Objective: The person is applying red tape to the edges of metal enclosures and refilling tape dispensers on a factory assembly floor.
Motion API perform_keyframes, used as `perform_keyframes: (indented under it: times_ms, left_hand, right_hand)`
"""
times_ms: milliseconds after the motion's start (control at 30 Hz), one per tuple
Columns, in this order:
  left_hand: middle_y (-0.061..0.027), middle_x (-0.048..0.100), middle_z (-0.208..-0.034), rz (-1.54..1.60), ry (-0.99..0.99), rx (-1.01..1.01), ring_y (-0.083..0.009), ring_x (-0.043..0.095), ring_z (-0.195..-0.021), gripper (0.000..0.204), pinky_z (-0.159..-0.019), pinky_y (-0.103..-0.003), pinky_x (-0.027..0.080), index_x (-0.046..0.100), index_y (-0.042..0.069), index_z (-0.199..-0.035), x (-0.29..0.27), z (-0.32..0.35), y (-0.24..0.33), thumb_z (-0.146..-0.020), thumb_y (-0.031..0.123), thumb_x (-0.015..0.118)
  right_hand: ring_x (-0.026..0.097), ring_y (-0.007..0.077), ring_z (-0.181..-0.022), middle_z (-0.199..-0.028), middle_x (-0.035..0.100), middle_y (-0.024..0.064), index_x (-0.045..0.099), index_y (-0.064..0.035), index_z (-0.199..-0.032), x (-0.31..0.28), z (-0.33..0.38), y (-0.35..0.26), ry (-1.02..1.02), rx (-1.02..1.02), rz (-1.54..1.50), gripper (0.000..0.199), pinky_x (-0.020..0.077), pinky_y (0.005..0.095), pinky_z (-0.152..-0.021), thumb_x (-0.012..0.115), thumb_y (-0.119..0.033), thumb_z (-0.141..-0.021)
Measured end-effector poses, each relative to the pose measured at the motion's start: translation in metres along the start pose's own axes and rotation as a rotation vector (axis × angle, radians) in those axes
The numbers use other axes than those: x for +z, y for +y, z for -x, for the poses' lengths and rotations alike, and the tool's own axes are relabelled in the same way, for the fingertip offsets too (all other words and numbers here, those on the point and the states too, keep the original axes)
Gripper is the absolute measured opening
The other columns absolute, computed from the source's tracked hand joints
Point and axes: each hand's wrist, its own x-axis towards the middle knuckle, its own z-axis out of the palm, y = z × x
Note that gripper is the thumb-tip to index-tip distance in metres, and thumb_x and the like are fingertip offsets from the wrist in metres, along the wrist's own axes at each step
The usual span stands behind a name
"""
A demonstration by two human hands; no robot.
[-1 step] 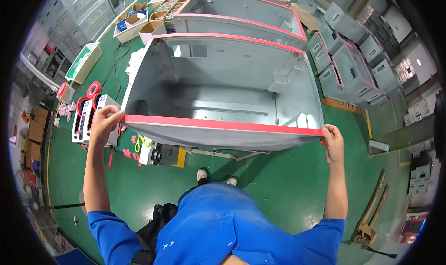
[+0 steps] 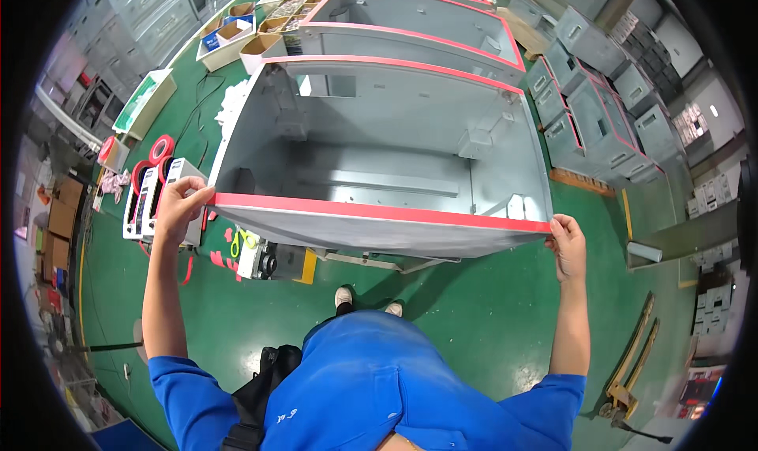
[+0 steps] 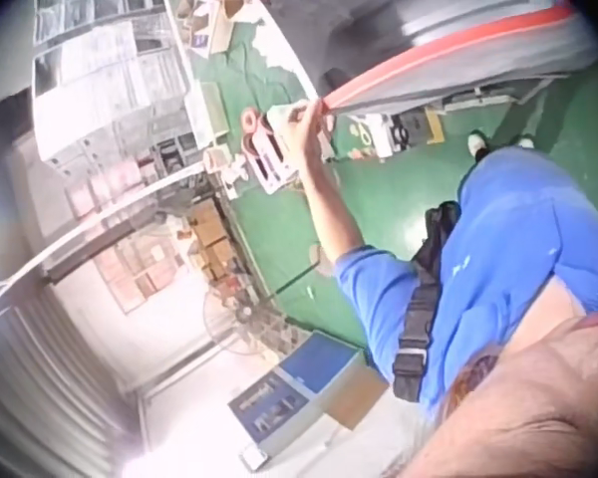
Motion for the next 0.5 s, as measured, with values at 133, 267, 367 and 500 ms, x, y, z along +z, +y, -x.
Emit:
perform_keyframes:
  times_ms: [133, 267, 367, 500]
  left_hand:
    - [0.0064, 0.047, -0.057, -0.035, 0.035, 0.004, 0.0011, 0.033, -0.043, 0.013, -0.038, -0.016, 0.019, 0.054, 0.006, -0.072, 0.003, 0.004, 0.004, -0.073, 0.011, 0.066]
    - [0.0052, 0.048, -0.057, -0.036, 0.039, -0.006, 0.0, 0.036, -0.043, 0.013, -0.038, -0.016, 0.022, 0.056, 0.005, -0.071, 0.005, 0.004, 0.006, -0.071, 0.011, 0.067]
    - [0.0063, 0.047, -0.059, -0.042, 0.029, 0.004, 0.0004, 0.034, -0.042, 0.014, -0.037, -0.016, 0.02, 0.054, 0.007, -0.068, 0.004, 0.004, 0.003, -0.072, 0.01, 0.067]
    - [0.0051, 0.049, -0.059, -0.03, 0.019, -0.005, -0.0005, 0.036, -0.043, 0.013, -0.039, -0.016, 0.021, 0.056, 0.006, -0.07, 0.0, 0.005, 0.001, -0.071, 0.011, 0.068]
  right_hand:
    - [0.05, 0.0071, -0.073, -0.086, 0.055, 0.0023, 0.052, -0.0008, -0.097, 0.007, 0.004, -0.001, 0.131, -0.169, 0.201, 0.022, 0.0404, 0.0182, -0.064, 0.059, -0.015, -0.082]
    - [0.049, 0.0168, -0.092, -0.1, 0.053, 0.0089, 0.051, 0.0011, -0.101, 0.048, 0.025, -0.013, 0.327, -0.632, 0.567, 0.021, 0.0391, 0.0274, -0.082, 0.055, -0.006, -0.081]
    - [0.046, 0.0274, -0.108, -0.114, 0.05, 0.0144, 0.049, 0.0007, -0.11, 0.093, 0.047, -0.023, 0.087, -0.848, 0.722, 0.034, 0.0335, 0.0363, -0.093, 0.056, -0.008, -0.078]
    - [0.04, 0.0341, -0.116, -0.123, 0.045, 0.0177, 0.044, 0.0002, -0.118, 0.142, 0.06, -0.022, -0.166, -1.0, 0.865, 0.047, 0.0295, 0.0433, -0.097, 0.059, -0.012, -0.076]
